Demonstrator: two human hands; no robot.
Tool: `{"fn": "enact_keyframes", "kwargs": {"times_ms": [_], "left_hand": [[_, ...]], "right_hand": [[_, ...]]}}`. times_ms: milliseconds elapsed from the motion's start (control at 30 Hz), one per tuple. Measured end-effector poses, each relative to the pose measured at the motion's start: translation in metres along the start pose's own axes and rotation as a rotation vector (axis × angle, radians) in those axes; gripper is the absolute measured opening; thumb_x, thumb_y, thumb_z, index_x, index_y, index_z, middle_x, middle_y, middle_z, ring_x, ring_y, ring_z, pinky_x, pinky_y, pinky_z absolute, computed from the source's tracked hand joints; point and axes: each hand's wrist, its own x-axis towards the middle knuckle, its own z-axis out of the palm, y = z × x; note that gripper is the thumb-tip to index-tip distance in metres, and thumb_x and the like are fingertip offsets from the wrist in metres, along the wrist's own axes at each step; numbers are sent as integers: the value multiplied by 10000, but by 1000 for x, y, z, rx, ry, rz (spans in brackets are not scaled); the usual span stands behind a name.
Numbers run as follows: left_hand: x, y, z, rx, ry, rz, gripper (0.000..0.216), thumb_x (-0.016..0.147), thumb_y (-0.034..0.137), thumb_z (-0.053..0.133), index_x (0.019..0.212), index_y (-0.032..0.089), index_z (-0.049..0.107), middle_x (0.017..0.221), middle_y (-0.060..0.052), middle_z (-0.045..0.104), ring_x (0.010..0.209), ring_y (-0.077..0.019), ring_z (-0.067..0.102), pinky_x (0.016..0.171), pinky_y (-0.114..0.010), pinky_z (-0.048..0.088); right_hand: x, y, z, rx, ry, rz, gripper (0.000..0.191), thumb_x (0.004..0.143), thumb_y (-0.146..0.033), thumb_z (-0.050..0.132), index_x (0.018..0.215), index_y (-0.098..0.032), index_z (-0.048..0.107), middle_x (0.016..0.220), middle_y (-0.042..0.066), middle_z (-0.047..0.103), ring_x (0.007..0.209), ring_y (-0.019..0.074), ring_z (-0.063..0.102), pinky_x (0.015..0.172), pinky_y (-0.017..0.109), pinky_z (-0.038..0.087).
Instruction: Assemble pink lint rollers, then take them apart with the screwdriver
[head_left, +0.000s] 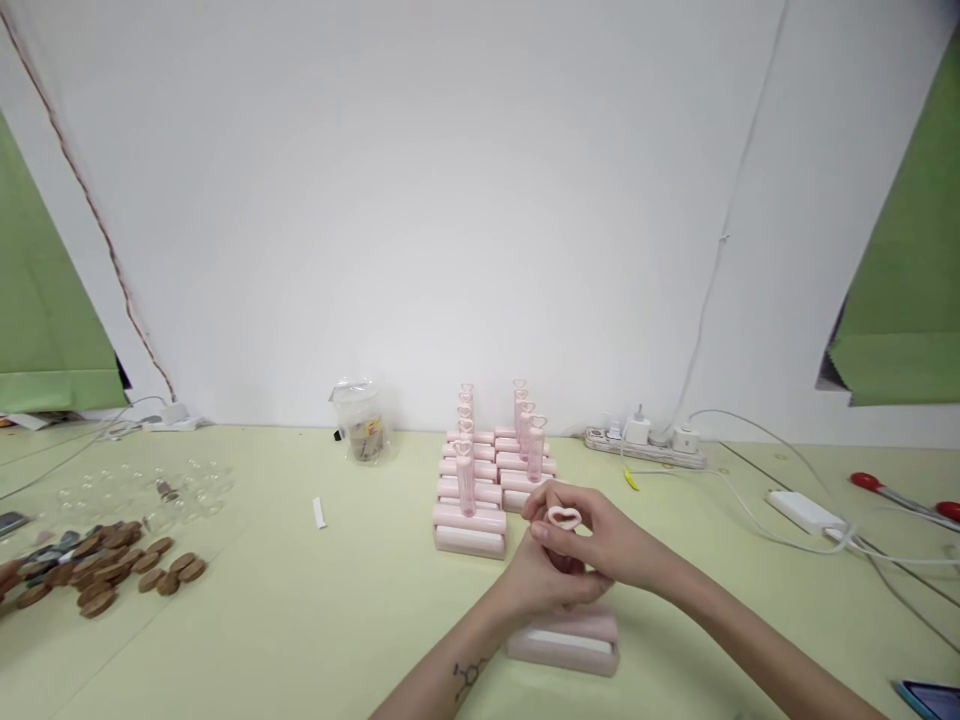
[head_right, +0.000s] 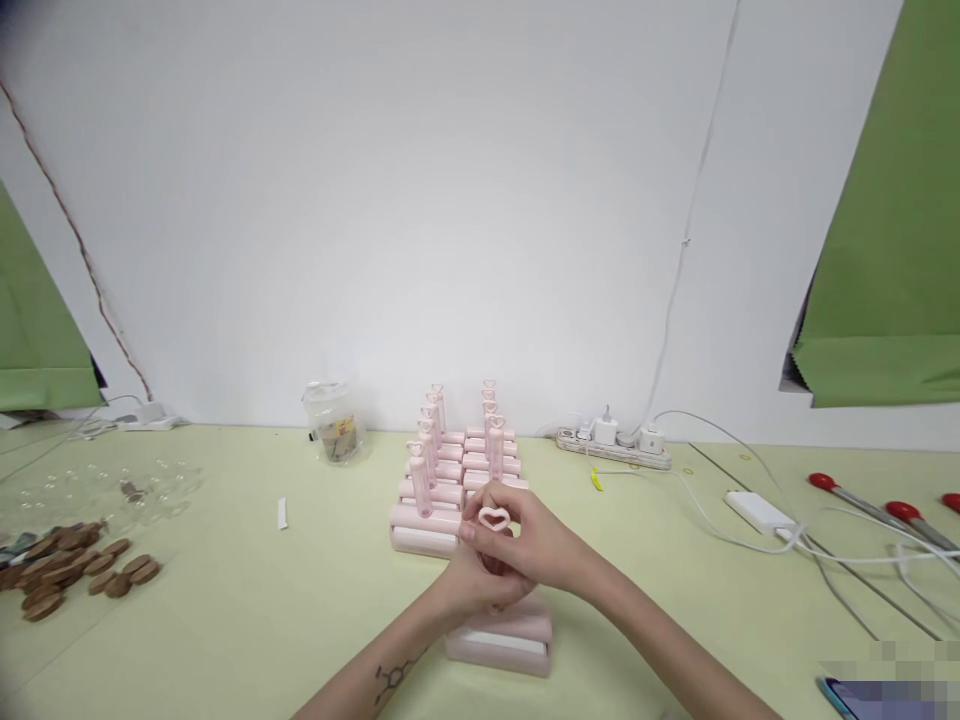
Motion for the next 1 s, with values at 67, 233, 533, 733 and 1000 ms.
{"fn": "enact_keyframes", "kwargs": {"times_ms": [67, 233, 533, 733, 1000], "left_hand": [[0, 0, -3, -1, -40, -28, 453, 421, 158, 748, 640, 207, 356, 440, 109, 370, 377, -56, 340, 342, -180, 246], [-4, 4, -6, -24, -73, -70, 486, 329, 133, 798, 640, 189, 429, 461, 96, 408, 415, -74, 387, 359, -183, 266], [-2, -4, 1, -183, -2, -88, 546, 324, 601, 715, 504, 203, 388, 327, 74, 337, 322, -59, 287, 334, -205, 158], [-2, 0, 15, -308, 173, -217, 770, 331, 924, 181, 560, 212, 367, 267, 86, 222, 243, -50, 160, 310, -217, 94], [-5, 10, 20, -314, 251, -316, 684, 342, 875, 366, 548, 225, 305, 259, 109, 184, 253, -36, 145, 326, -217, 63]], "right_hand": [[4, 4, 3, 39, -31, -15, 246, 810, -336, 510, 626, -197, 425, 887, 22, 543, 858, 190, 520, 714, 290, 428], [6, 9, 6, 36, -87, -24, 137, 848, -312, 443, 884, -218, 535, 1012, 36, 520, 980, 202, 475, 794, 318, 411], [13, 13, 7, 66, -116, -9, 245, 795, -190, 401, 960, -221, 579, 972, 20, 567, 881, 169, 547, 778, 295, 438], [9, 23, 19, 219, -169, 240, 327, 795, -206, 336, 1061, -296, 503, 1012, -3, 541, 433, 41, 495, 356, 130, 387], [6, 16, 22, 256, -124, 374, 217, 736, -173, 388, 856, -244, 554, 651, -51, 426, 344, 40, 387, 268, 123, 310]]}}
